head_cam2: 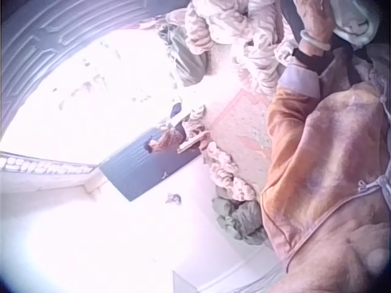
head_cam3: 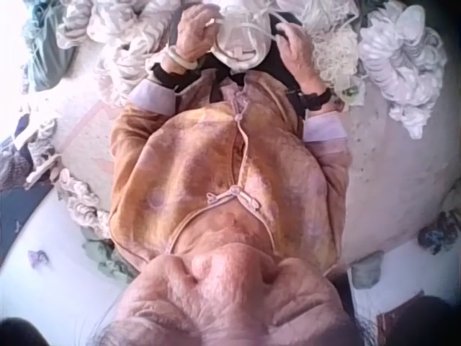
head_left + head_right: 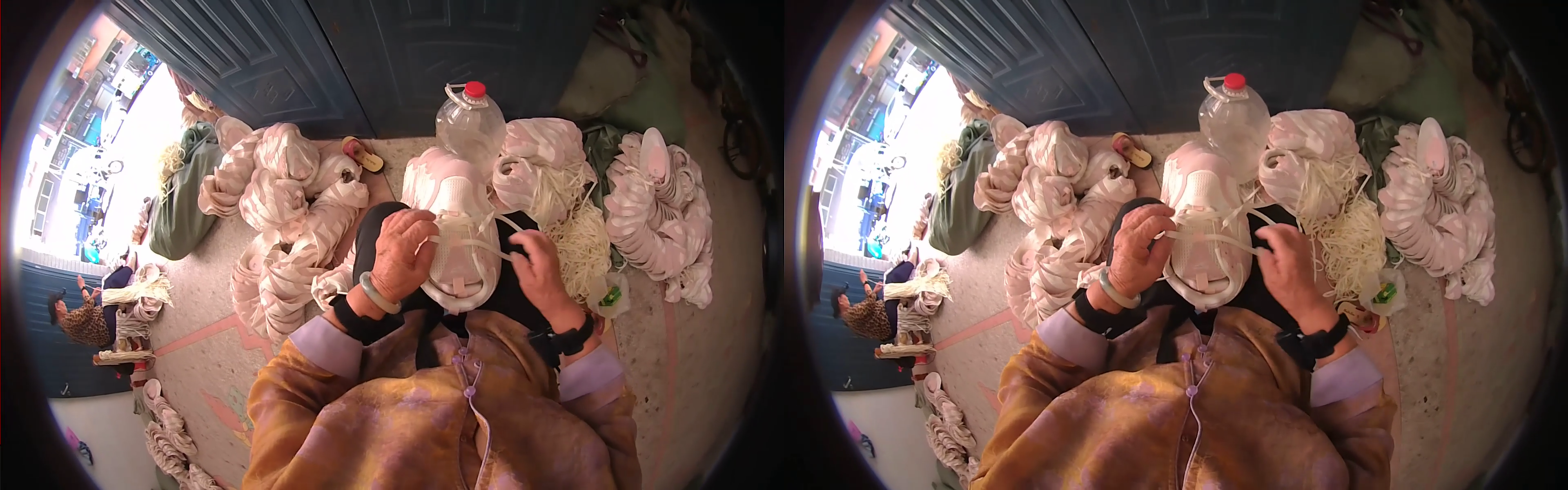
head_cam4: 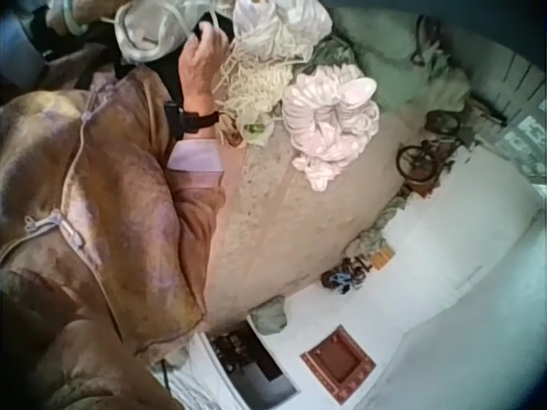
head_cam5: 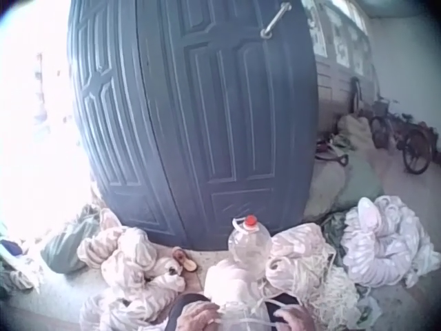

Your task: The recorder is lacing a white shoe in a workshop setting with various shoe components scattered on the floor.

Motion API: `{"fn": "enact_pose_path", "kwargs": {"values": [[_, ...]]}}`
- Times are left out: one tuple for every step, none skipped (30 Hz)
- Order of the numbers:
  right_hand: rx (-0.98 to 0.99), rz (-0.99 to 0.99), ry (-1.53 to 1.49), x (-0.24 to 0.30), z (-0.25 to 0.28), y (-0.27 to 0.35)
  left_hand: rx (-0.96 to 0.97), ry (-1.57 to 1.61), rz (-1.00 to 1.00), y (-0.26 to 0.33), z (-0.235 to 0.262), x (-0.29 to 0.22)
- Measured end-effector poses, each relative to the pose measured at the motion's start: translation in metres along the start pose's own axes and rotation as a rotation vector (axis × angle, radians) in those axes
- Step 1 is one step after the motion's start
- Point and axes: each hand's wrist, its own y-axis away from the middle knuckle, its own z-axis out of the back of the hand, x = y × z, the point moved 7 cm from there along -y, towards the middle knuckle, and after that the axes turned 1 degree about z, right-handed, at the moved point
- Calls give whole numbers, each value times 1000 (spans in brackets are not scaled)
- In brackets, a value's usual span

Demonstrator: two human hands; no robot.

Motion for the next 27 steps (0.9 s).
{"fn": "enact_pose_path", "kwargs": {"values": [[50,97,47,7,-11,-5,36,17,9,0,-3,-1],[57,117,65,15,-17,-9,72,34,18,-1,-5,-3],[56,108,54,14,-24,-11,74,22,14,-1,-5,-5],[57,98,45,10,-29,-12,77,20,14,-2,-4,-7],[56,96,42,7,-31,-12,77,12,8,-2,-4,-9],[59,61,-10,2,-33,-12,78,4,2,-3,-4,-10],[64,28,-65,-2,-35,-12,79,2,5,-1,-5,-9],[66,27,-69,-2,-36,-11,70,-10,-2,2,-4,-7],[44,58,-62,-1,-35,-11,60,-22,-9,3,-4,-7],[23,89,-58,2,-35,-11,61,-26,-4,3,-4,-9],[32,86,-23,1,-33,-9,70,-39,-15,1,-4,-14],[41,84,12,0,-27,-6,79,-52,-26,0,-5,-17],[59,66,98,1,-19,-2,79,-61,-20,0,-4,-14],[89,77,193,-10,-13,6,78,-59,-22,0,-4,-10],[157,35,281,-22,-4,15,78,-57,-24,1,-3,-5],[168,26,407,-41,6,29,81,-59,-26,0,-4,-1],[195,-48,438,-53,18,40,57,-63,55,1,0,10],[236,-119,437,-73,30,56,36,-56,129,1,2,21],[227,-120,470,-82,40,66,78,-75,165,2,2,30],[218,-123,505,-84,46,73,78,-75,165,5,2,37],[218,-123,506,-86,48,78,109,-97,228,8,-1,47],[197,-169,431,-88,50,82,141,-121,289,10,-3,54],[175,-214,356,-91,51,84,159,-136,285,11,-5,54],[172,-214,355,-93,51,87,159,-137,282,12,-8,57],[164,-206,347,-94,49,87,207,-146,290,14,-14,62],[155,-197,338,-94,48,88,254,-155,299,17,-21,68],[152,-195,338,-94,48,89,227,-128,276,16,-24,71]]}}
